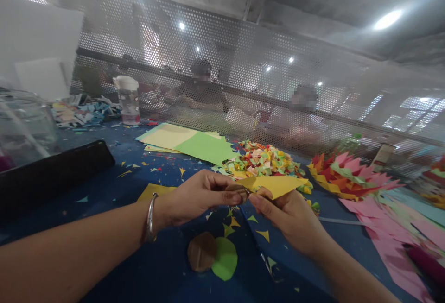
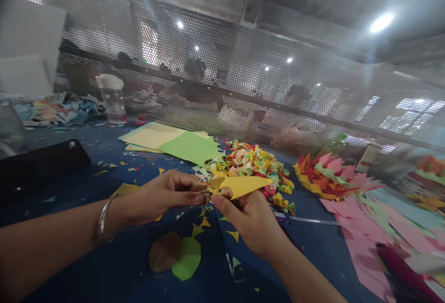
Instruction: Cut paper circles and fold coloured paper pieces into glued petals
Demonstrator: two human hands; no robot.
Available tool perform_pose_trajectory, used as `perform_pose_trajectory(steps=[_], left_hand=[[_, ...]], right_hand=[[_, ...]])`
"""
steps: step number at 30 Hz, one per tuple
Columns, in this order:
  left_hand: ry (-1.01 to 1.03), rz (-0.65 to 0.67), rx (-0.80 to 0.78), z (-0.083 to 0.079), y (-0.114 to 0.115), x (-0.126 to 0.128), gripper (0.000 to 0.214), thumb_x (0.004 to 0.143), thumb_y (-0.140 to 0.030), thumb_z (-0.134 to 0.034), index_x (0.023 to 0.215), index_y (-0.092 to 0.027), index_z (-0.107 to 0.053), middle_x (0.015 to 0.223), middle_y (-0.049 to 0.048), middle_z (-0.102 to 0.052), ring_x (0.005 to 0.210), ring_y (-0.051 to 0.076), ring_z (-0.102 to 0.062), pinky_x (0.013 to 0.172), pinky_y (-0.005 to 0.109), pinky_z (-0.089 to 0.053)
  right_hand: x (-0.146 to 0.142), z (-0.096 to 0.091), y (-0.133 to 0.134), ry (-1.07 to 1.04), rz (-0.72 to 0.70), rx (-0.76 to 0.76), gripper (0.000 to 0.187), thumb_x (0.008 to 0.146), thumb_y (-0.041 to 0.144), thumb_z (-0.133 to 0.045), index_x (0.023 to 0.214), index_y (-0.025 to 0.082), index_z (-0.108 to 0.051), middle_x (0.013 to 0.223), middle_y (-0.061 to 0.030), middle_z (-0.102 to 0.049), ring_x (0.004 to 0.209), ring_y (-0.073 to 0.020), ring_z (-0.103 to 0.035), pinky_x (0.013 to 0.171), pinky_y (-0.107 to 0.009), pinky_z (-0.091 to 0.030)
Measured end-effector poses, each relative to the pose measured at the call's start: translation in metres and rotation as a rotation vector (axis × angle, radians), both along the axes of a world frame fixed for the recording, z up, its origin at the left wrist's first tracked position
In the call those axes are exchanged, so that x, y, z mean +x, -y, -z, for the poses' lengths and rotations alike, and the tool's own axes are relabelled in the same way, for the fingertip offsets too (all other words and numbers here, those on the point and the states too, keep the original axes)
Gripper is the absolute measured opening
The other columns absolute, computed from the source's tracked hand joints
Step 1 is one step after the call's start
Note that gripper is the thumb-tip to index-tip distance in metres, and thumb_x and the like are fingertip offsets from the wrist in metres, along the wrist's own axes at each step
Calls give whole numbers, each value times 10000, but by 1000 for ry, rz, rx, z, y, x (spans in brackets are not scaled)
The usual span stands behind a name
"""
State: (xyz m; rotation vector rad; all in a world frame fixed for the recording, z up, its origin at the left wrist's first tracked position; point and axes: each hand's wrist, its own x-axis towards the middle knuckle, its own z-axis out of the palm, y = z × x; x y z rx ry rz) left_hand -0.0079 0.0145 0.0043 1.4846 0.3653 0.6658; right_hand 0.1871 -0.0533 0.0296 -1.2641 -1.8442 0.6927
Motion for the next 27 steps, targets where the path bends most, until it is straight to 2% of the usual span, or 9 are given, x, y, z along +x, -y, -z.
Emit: perform_pose_trajectory(steps=[6,12,14,18,19,21,24,27], left_hand=[[-25,-1,76,1,-4,-1,115,815,-282,-703,820,-185,-764,704,-23,-590,648,86,-447,658,216,-367],[-43,-17,119,0,-6,-1,120,800,-281,-707,790,-170,-751,699,-18,-588,647,92,-456,650,219,-380],[-55,-21,154,0,-7,-2,128,796,-280,-711,794,-158,-749,706,-14,-594,658,95,-470,656,218,-390],[-94,-22,207,0,-10,-5,113,789,-253,-718,838,-159,-756,740,-4,-632,688,105,-514,680,224,-414],[-104,-17,211,-1,-10,-6,104,790,-243,-717,844,-165,-758,746,-3,-642,693,106,-522,684,225,-418],[-122,2,222,-2,-11,-7,89,797,-223,-708,850,-178,-763,750,-4,-653,696,106,-530,693,225,-423],[-142,28,256,-3,-11,-8,116,813,-224,-694,895,-193,-769,777,1,-664,725,114,-539,710,230,-424],[-159,30,290,-2,-12,-8,152,819,-251,-691,941,-206,-769,802,6,-670,737,122,-539,712,238,-421]], right_hand=[[-3,-3,1,-48,-27,-20,418,854,517,-600,576,234,-471,579,34,-402,551,-138,-348,564,-282,-362],[-3,-2,0,-51,-26,-15,398,857,465,-617,570,233,-464,568,40,-388,541,-131,-353,591,-277,-412],[-2,0,0,-66,-36,-29,368,861,438,-618,593,233,-470,593,31,-430,567,-138,-408,645,-287,-448],[0,5,-1,-70,-50,-36,208,875,401,-602,772,227,-557,779,-25,-592,787,-192,-556,796,-328,-470],[1,6,-1,-50,-38,-31,202,876,407,-596,797,223,-564,794,-30,-596,802,-196,-556,787,-328,-467],[3,7,-1,34,-16,-33,272,887,435,-564,727,218,-530,702,-7,-530,704,-172,-506,683,-300,-445],[7,8,0,181,-6,-62,420,910,480,-505,598,217,-405,582,44,-338,554,-123,-339,516,-260,-315],[9,7,1,230,4,-88,442,912,508,-494,594,214,-404,564,56,-295,519,-109,-283,468,-259,-230]])
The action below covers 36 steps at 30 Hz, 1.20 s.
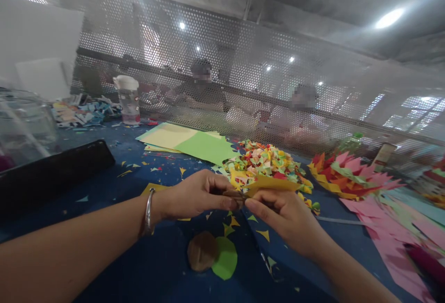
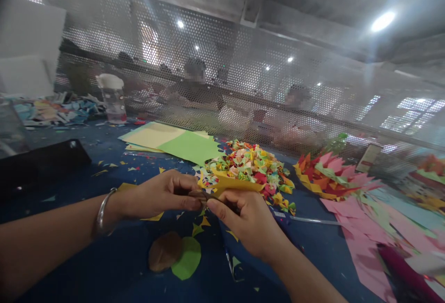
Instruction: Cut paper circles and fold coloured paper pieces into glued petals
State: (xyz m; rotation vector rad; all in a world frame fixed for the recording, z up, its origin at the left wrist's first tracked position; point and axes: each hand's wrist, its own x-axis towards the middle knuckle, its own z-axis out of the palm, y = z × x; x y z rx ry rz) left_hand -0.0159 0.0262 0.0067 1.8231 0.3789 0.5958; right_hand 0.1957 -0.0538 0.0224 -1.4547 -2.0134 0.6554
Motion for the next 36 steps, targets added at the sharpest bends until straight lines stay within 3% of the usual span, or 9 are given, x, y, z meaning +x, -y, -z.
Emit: perform_pose_trajectory(steps=[11,20,36], left_hand=[[-31,-8,122,2,-1,0,125,832,-294,-687,839,-197,-767,718,-16,-589,679,104,-478,644,216,-373],[-37,-29,127,4,-1,0,151,825,-301,-690,811,-158,-739,689,-29,-537,654,96,-456,604,209,-342],[-21,-18,157,4,-1,1,110,830,-274,-684,858,-197,-758,745,-8,-625,691,103,-505,653,217,-382]], right_hand=[[0,2,0,10,-24,-14,440,918,508,-504,611,200,-441,570,55,-319,526,-102,-290,472,-263,-227],[3,5,-1,18,-12,-9,454,927,529,-503,626,195,-442,579,57,-320,537,-98,-295,472,-256,-230],[1,3,0,23,-16,-7,446,926,514,-499,616,197,-449,574,53,-327,535,-103,-293,476,-263,-232]])
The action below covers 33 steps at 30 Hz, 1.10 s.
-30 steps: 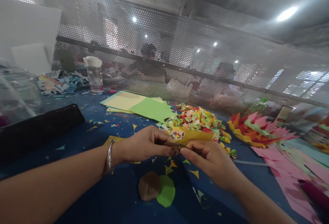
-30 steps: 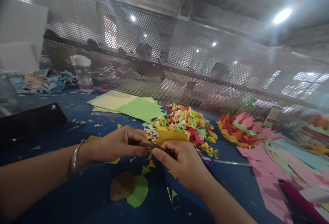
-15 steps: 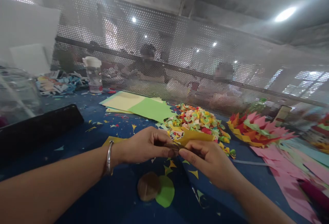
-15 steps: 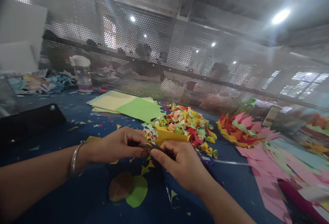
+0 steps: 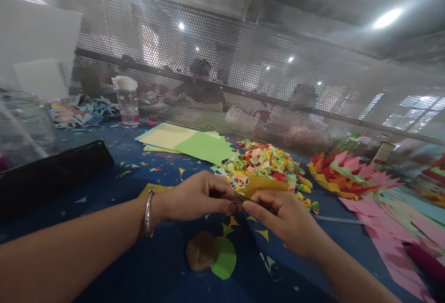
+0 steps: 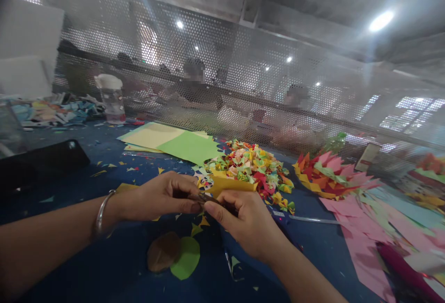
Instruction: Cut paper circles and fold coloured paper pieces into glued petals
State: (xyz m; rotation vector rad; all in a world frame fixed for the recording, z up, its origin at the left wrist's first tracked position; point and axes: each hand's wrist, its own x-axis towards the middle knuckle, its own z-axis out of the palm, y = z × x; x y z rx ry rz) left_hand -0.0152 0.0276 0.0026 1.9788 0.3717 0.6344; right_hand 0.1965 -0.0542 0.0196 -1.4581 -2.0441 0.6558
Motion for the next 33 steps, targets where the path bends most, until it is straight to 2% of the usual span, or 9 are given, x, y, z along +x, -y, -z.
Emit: perform_pose_trajectory(steps=[6,9,14,16,19,22,24,27,33], left_hand=[[-17,-3,3,-1,0,0,135,829,-283,-684,901,-200,-763,754,-6,-604,712,111,-506,647,222,-377],[-40,-19,-21,-1,0,0,161,824,-317,-687,830,-165,-740,686,-27,-550,646,94,-461,592,211,-348],[-99,-6,-229,-2,1,-1,207,776,-307,-716,907,-162,-647,711,-30,-600,599,95,-495,575,217,-399],[-186,-26,-244,-4,2,-4,203,780,-299,-691,926,-178,-619,762,-6,-641,596,113,-542,561,228,-425],[-427,-116,-26,-9,-1,-10,214,848,-380,-584,857,-179,-655,711,16,-650,553,135,-564,526,236,-395],[-537,-351,301,-10,-8,-16,326,847,-463,-563,753,-171,-674,619,26,-614,545,154,-532,502,249,-319],[-495,-455,378,-9,-13,-18,338,813,-490,-611,926,-180,-680,686,25,-640,590,161,-545,516,246,-318],[-412,-386,292,-5,-17,-15,597,758,-517,-683,1267,-233,-555,805,11,-664,613,147,-561,539,228,-363],[-271,-192,168,10,-6,2,595,690,-308,-741,1263,-239,-597,1115,85,-598,702,137,-599,564,223,-445]], right_hand=[[0,0,0,20,-4,12,467,931,519,-492,599,201,-415,571,57,-297,530,-103,-283,473,-261,-227],[0,0,-1,16,15,28,463,931,505,-495,596,201,-400,568,59,-294,527,-101,-286,474,-257,-230],[0,-2,0,18,69,96,459,932,522,-483,609,201,-423,574,57,-308,537,-105,-300,488,-259,-242],[0,-2,-1,5,75,94,450,930,537,-483,633,202,-449,594,54,-319,548,-109,-310,493,-260,-250],[1,-1,-3,-23,75,72,445,925,559,-490,656,205,-469,611,52,-326,553,-112,-317,486,-263,-250],[1,0,-3,-31,73,57,443,926,558,-492,658,206,-467,608,54,-330,545,-111,-320,478,-263,-245],[1,1,-2,-28,74,53,440,924,555,-500,658,207,-460,606,57,-327,542,-109,-322,477,-261,-244],[1,2,-1,-16,82,76,440,918,556,-512,658,206,-460,611,56,-330,546,-108,-320,484,-260,-249],[2,3,-3,16,90,112,431,918,559,-511,680,200,-511,612,49,-380,560,-113,-351,502,-261,-276]])
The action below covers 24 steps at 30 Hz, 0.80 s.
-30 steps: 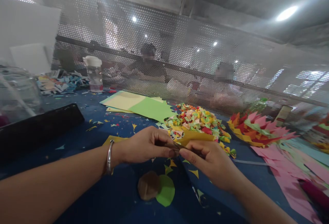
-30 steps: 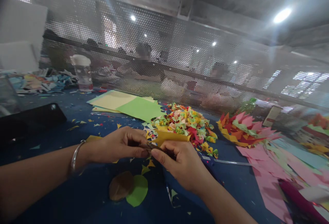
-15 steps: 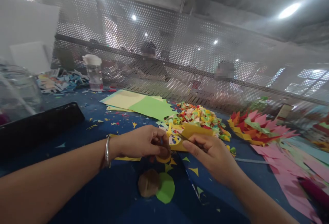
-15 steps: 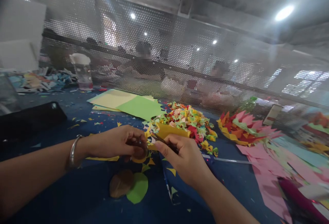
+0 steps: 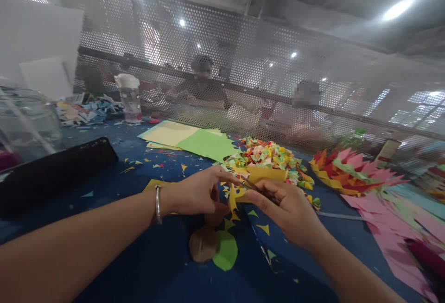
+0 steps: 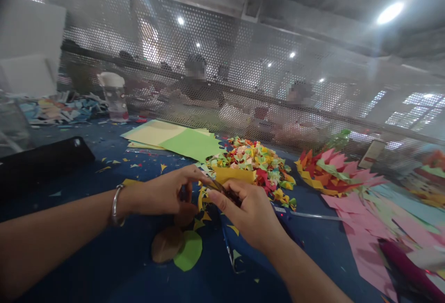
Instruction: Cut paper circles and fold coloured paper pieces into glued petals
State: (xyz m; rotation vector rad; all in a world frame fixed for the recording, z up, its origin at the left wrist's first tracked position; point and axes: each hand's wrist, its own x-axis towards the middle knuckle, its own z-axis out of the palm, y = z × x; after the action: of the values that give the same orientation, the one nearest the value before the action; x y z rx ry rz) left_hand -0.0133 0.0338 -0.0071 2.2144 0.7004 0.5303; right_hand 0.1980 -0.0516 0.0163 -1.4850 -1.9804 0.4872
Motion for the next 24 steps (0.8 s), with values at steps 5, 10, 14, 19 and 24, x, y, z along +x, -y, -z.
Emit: perform_pose_trajectory(steps=[5,10,14,19,24], left_hand=[[300,-67,-192,7,5,16,193,602,-107,-704,788,-153,-725,876,47,-671,705,151,-600,635,245,-482],[537,-323,-321,3,-18,11,83,694,-151,-669,773,-147,-644,709,45,-665,668,191,-656,546,252,-497],[699,-598,-385,-1,-44,-5,155,765,-69,-593,899,-146,-583,647,21,-659,597,153,-670,537,219,-504],[808,-719,-519,-1,-57,-16,330,805,38,-522,1101,-109,-534,665,17,-683,594,141,-687,644,241,-557],[905,-706,-672,0,-58,-18,654,855,27,-536,1433,-64,-246,822,84,-722,710,156,-720,753,260,-569]], right_hand=[[-2,-1,0,-9,17,20,412,916,536,-527,675,203,-499,605,52,-373,548,-110,-353,505,-259,-277],[-2,-1,1,-159,59,70,406,900,529,-553,668,208,-464,600,57,-320,531,-106,-320,478,-254,-249],[-2,-1,2,-171,60,122,382,905,510,-548,683,205,-486,610,54,-313,535,-107,-320,484,-249,-272],[-2,2,2,-128,49,118,354,903,508,-564,730,201,-529,620,46,-360,556,-113,-352,496,-247,-300],[-2,2,2,-83,47,145,367,902,514,-568,717,200,-527,611,44,-368,551,-112,-350,494,-251,-302]])
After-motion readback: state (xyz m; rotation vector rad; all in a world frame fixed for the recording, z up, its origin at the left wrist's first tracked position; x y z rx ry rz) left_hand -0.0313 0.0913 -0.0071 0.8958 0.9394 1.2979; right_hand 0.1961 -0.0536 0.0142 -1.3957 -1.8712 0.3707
